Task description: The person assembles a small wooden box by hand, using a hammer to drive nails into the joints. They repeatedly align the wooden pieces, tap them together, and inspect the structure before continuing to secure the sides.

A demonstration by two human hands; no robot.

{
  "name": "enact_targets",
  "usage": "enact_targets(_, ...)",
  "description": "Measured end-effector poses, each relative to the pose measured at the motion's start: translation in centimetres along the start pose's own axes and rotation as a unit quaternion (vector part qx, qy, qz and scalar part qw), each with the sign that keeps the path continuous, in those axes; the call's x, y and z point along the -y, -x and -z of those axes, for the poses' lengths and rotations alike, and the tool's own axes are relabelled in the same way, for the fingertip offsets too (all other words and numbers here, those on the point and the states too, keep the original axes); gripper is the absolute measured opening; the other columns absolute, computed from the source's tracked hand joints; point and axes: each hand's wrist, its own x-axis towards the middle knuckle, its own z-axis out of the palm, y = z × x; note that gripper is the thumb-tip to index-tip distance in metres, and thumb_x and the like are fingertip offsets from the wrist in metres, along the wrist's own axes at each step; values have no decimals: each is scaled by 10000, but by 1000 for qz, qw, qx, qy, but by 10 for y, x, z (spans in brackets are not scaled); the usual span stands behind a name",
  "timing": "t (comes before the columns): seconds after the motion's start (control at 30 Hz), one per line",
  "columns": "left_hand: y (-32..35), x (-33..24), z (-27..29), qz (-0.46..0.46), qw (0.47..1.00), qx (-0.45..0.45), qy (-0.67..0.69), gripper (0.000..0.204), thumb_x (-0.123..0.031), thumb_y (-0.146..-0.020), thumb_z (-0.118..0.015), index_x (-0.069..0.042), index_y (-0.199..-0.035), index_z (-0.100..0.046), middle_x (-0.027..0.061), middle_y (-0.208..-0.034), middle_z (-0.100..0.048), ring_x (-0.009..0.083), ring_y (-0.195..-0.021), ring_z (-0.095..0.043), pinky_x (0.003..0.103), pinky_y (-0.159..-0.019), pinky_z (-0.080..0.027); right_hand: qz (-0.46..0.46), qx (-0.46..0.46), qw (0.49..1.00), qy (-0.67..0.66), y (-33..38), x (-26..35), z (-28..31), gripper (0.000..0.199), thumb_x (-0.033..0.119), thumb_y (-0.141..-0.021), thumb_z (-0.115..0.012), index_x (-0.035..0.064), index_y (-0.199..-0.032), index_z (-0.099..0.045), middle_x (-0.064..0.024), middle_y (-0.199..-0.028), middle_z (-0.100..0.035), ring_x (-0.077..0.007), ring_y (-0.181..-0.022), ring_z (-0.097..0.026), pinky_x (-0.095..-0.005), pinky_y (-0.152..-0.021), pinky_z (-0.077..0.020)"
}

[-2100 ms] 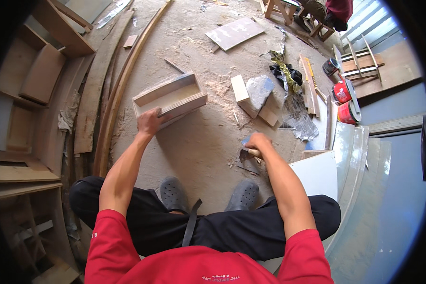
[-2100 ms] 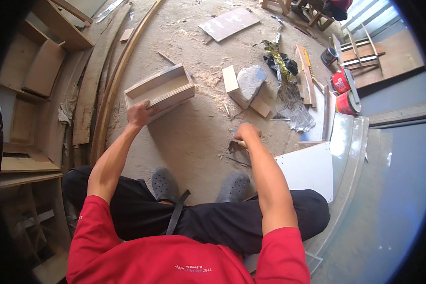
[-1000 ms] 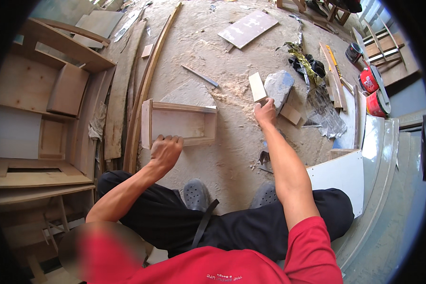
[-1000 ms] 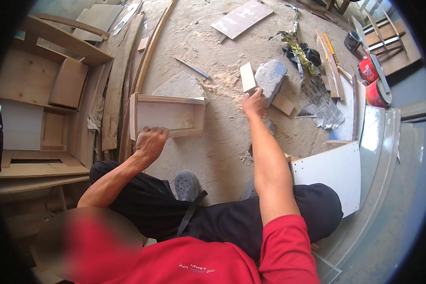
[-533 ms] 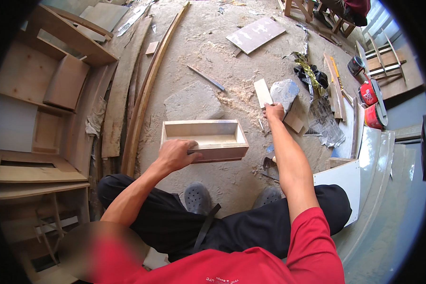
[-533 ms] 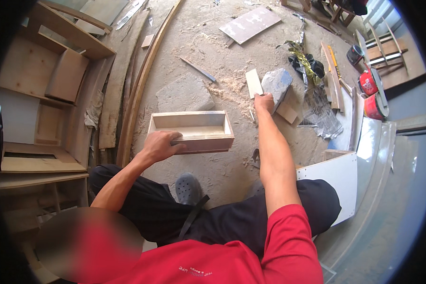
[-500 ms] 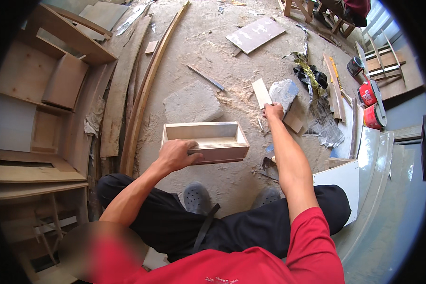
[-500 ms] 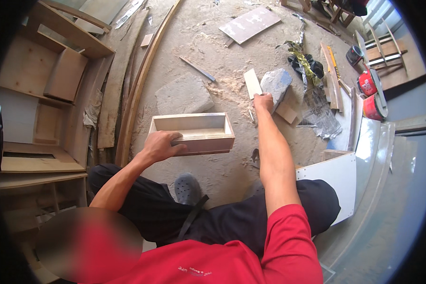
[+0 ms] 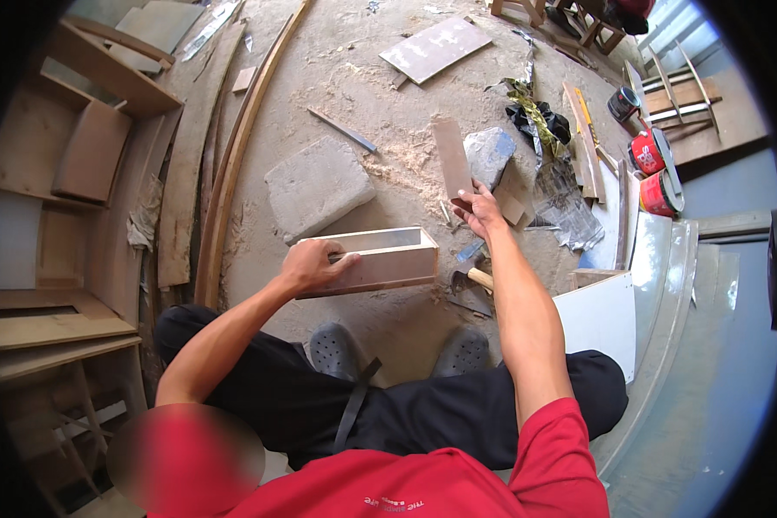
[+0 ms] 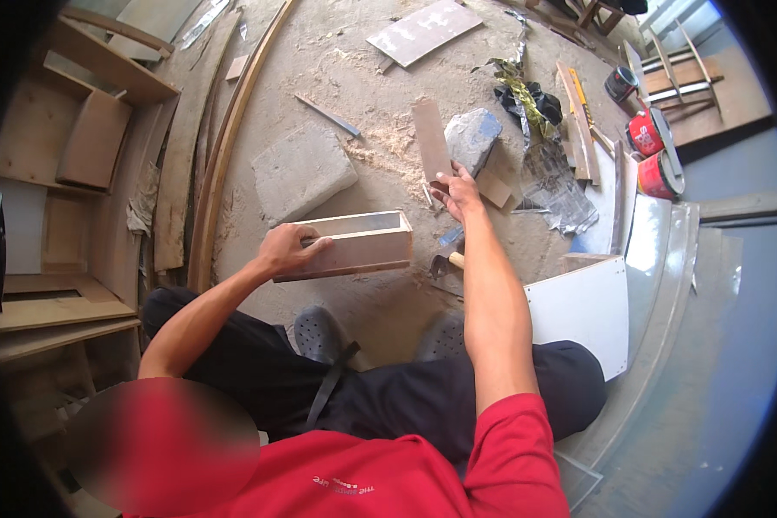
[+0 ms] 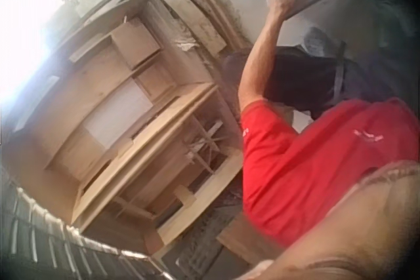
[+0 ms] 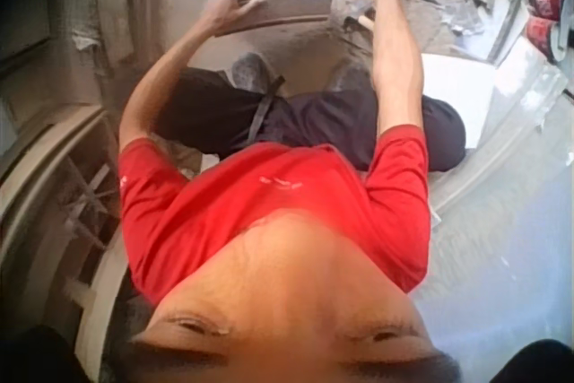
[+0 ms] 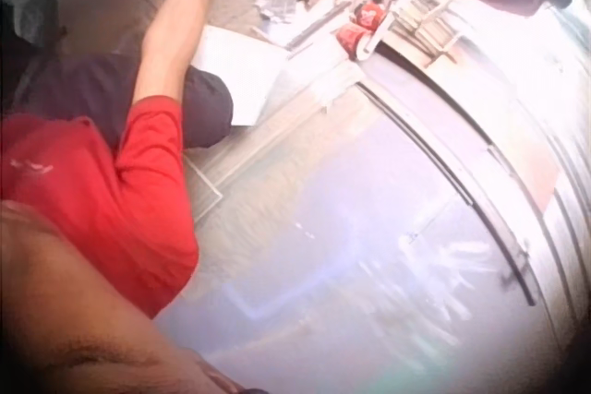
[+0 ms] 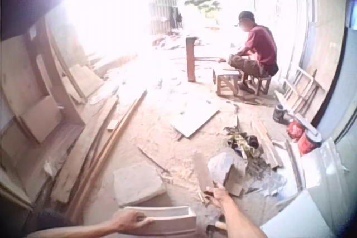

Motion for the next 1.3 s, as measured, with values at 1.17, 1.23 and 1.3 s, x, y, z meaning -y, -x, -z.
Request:
enact_targets(1.17, -62, 2, -58, -23, 985, -115, -124, 609, -662, -924, -531, -93, -861, -738, 173, -781, -709, 375, -776, -696, 484, -702, -534, 71, -236, 774, 583, 38, -42, 39, 370, 220, -854, -610, 76, -1193, -646, -199, -1241, -639, -369, -1217, -590, -450, -992, -492)
enact_targets(1.23, -66, 2, -59, -23, 985, -128, -110, 609, -668, -921, -533, -98, -859, -738, 165, -779, -712, 366, -782, -701, 475, -707, -538, 100, -216, 776, 584, 41, -36, 37, 314, 221, -891, -580, 77, -1165, -635, -170, -1254, -616, -368, -1205, -591, -475, -985, -499)
enact_targets(1.3, -67, 1, -56, -18, 986, -129, -104, 583, -653, -920, -549, -104, -868, -740, 156, -792, -717, 359, -793, -703, 465, -717, -540, 102, -191, 772, 597, 32, -40, 37, 349, 248, -887, -588, 79, -1187, -638, -177, -1252, -628, -374, -1185, -598, -483, -988, -495)
